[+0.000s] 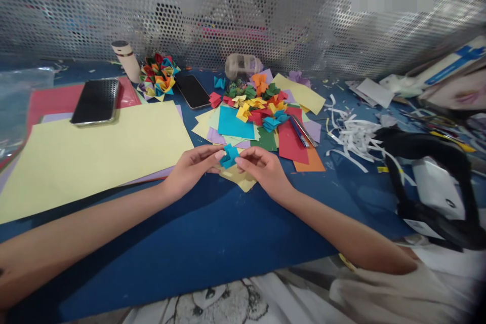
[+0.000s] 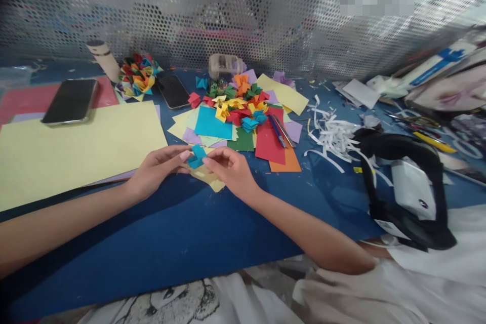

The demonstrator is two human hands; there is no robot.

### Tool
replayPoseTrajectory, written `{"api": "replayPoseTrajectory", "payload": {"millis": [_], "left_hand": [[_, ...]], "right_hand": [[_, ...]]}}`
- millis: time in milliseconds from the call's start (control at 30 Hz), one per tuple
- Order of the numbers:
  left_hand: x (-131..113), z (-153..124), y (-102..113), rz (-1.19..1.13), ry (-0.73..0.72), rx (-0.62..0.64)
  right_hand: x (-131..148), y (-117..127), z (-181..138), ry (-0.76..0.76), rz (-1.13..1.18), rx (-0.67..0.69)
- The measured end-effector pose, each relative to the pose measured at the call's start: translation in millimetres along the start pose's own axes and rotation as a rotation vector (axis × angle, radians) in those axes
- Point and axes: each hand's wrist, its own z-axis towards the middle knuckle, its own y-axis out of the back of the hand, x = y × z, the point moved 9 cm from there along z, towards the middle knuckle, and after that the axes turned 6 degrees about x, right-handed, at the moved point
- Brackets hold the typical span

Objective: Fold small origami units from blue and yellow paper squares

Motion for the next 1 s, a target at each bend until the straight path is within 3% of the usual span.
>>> {"api": "replayPoseTrajectory", "payload": {"millis": [133, 400, 767, 1000], "left_hand": [[-1, 0, 0, 0.063, -0.021, 0.011], [6, 0, -4, 0.117, 0.019, 0.059], [-8, -6, -13, 0.282, -0.128, 0.116], [-5, -5, -10, 0.199, -0.046, 0.093]], "right_hand": [[-2, -6, -1, -0.027, 0.021, 0.042], [14, 3, -3, 0.109, -0.128, -0.002], [9, -1, -1, 0.042, -0.132, 0.062], [5, 2, -1, 0.017, -0.082, -0.007]]}}
